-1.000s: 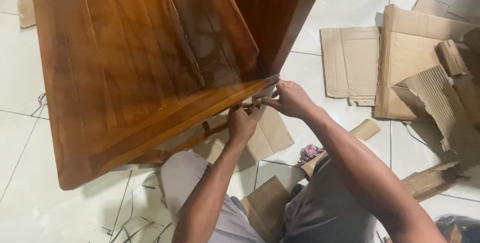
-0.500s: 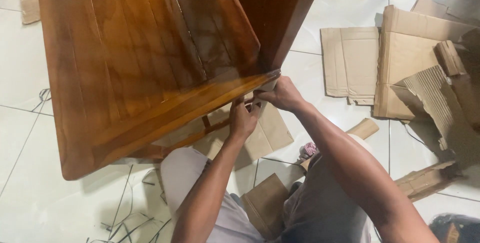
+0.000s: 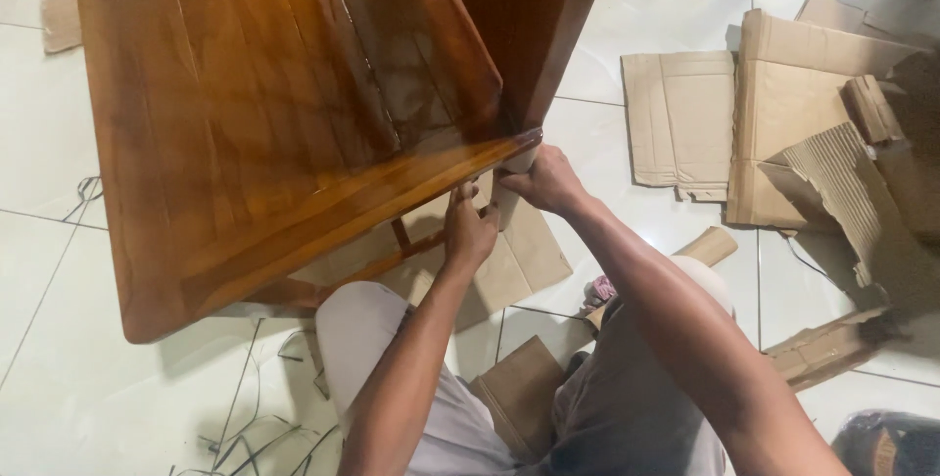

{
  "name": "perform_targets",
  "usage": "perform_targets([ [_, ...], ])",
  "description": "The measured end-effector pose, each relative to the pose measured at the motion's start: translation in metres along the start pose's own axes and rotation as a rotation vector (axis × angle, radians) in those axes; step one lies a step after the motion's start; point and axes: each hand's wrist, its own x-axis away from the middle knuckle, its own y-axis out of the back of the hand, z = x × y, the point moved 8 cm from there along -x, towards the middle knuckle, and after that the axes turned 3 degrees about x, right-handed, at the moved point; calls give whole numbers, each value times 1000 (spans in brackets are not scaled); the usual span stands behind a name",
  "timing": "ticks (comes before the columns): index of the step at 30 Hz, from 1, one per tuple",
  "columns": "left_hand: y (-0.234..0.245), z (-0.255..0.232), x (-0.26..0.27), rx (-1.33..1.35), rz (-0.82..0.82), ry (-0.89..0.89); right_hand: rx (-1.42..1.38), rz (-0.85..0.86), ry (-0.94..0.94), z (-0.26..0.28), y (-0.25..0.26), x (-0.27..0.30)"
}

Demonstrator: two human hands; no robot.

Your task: Wrapping a wooden chair leg with cardboard and securing it with plastic ties

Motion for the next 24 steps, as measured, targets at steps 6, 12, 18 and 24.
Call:
perform_targets([
  [6, 40, 28, 27, -402, 33, 143, 17, 5, 8, 9, 2, 3],
  [12, 91, 72, 44, -844, 104, 260, -5, 9, -29, 9, 2, 4],
  [18, 103, 146, 31, -1007, -108, -65, -137, 5, -26, 17, 0, 2],
  [24, 100, 182, 18, -1047, -96, -169, -153, -3, -27, 20, 0, 3],
])
